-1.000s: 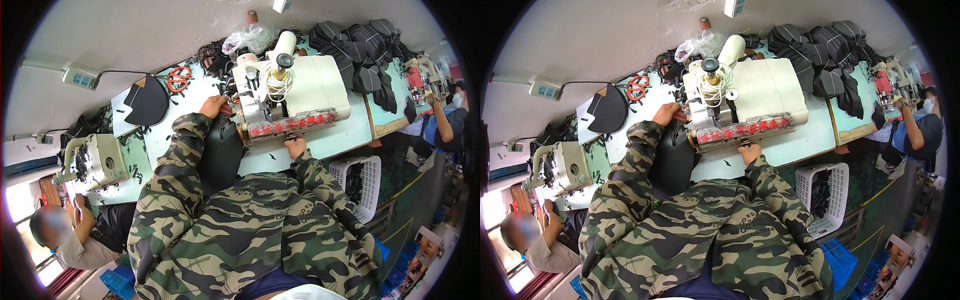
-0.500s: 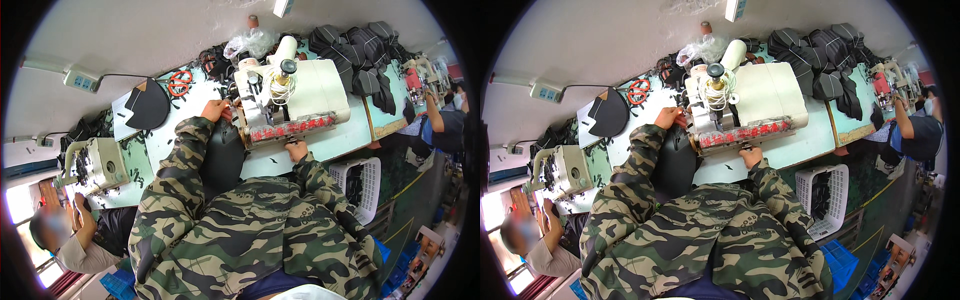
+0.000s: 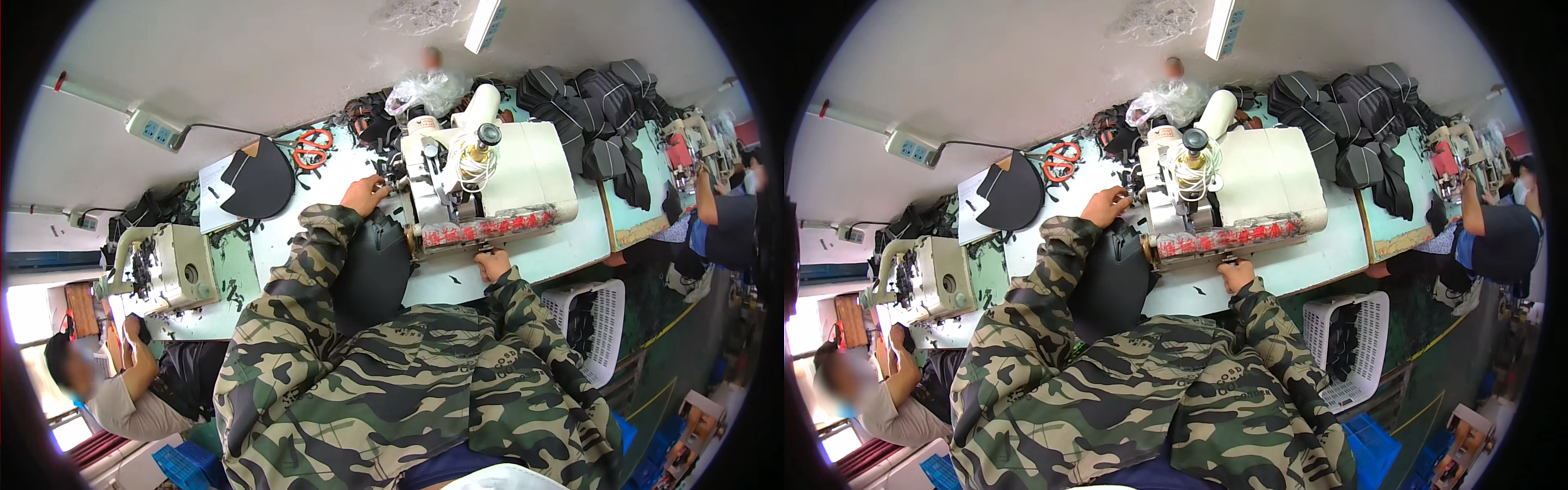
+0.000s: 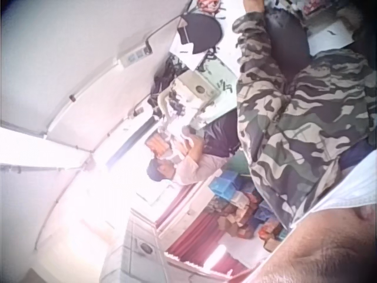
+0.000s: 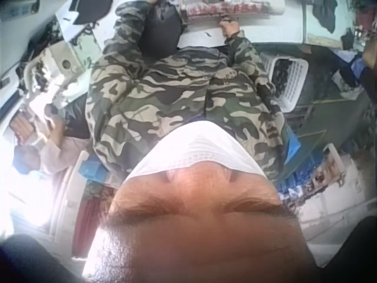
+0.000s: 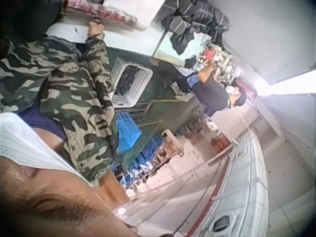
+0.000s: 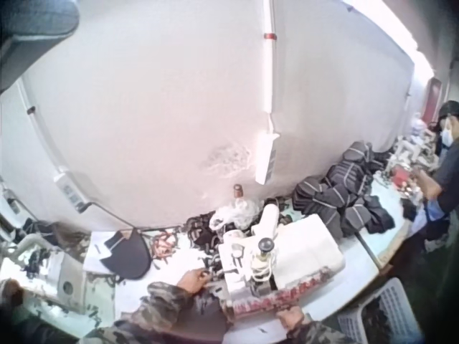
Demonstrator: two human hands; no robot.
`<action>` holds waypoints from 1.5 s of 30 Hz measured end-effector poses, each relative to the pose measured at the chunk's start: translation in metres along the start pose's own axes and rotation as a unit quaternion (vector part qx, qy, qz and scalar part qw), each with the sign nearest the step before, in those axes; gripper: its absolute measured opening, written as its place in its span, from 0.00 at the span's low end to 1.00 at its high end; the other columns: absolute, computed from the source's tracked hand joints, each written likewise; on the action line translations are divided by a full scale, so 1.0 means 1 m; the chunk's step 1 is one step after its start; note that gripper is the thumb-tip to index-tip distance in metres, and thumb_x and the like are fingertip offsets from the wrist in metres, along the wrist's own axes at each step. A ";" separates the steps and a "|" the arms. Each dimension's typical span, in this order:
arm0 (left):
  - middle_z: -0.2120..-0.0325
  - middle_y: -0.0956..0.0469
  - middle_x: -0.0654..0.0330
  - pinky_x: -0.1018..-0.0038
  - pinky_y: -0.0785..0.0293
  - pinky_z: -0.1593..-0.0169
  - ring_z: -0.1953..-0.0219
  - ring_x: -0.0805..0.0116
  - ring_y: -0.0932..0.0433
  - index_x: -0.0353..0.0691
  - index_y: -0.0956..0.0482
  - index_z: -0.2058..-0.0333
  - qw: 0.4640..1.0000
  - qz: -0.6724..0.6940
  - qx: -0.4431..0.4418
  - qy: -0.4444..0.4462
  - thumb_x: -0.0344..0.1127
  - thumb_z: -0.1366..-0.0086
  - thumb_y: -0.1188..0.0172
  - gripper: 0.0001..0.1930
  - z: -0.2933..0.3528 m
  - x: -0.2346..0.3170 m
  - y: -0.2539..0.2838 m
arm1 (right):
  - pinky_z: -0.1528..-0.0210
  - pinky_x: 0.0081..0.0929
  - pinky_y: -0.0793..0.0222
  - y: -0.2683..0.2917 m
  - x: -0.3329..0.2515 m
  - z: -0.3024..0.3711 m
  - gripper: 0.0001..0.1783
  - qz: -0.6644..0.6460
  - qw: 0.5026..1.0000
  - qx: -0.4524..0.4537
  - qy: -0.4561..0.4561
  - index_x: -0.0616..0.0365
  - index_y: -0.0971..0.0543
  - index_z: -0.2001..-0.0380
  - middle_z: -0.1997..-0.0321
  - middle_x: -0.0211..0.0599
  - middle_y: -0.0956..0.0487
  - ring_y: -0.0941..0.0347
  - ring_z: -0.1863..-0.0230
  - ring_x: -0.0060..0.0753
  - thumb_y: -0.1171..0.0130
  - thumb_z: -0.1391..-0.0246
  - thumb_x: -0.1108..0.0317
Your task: Preparing and assembling shoe upper components at an industrial workstation.
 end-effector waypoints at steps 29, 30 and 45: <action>0.55 0.28 0.46 0.67 0.26 0.55 0.56 0.59 0.26 0.25 0.35 0.49 0.804 0.442 0.293 0.268 0.47 0.41 0.38 0.32 0.226 -0.041 -0.028 | 0.88 0.22 0.41 -0.002 -0.013 0.003 0.22 0.164 0.984 -0.028 0.067 0.61 0.27 0.68 0.81 0.31 0.27 0.32 0.87 0.23 0.35 0.56 0.54; 0.55 0.29 0.47 0.66 0.26 0.55 0.57 0.59 0.26 0.25 0.35 0.50 0.792 0.440 0.308 0.289 0.46 0.42 0.37 0.32 0.219 -0.047 -0.025 | 0.88 0.21 0.41 0.000 -0.017 0.007 0.25 0.192 0.977 0.014 0.088 0.60 0.27 0.67 0.80 0.31 0.26 0.31 0.86 0.22 0.33 0.57 0.51; 0.40 0.43 0.47 0.55 0.43 0.41 0.41 0.49 0.40 0.43 0.40 0.40 0.900 -0.420 0.112 0.022 0.44 0.49 0.34 0.38 0.141 0.051 0.050 | 0.76 0.21 0.31 0.058 -0.011 -0.010 0.22 0.039 0.999 -0.013 0.016 0.56 0.25 0.55 0.62 0.30 0.23 0.23 0.69 0.25 0.39 0.49 0.54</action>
Point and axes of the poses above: each hand's wrist, its own z-axis away from the middle knuckle, its own y-axis out of the back of the hand, x = y × z, the point moved 1 cm from there along -z, towards the middle knuckle
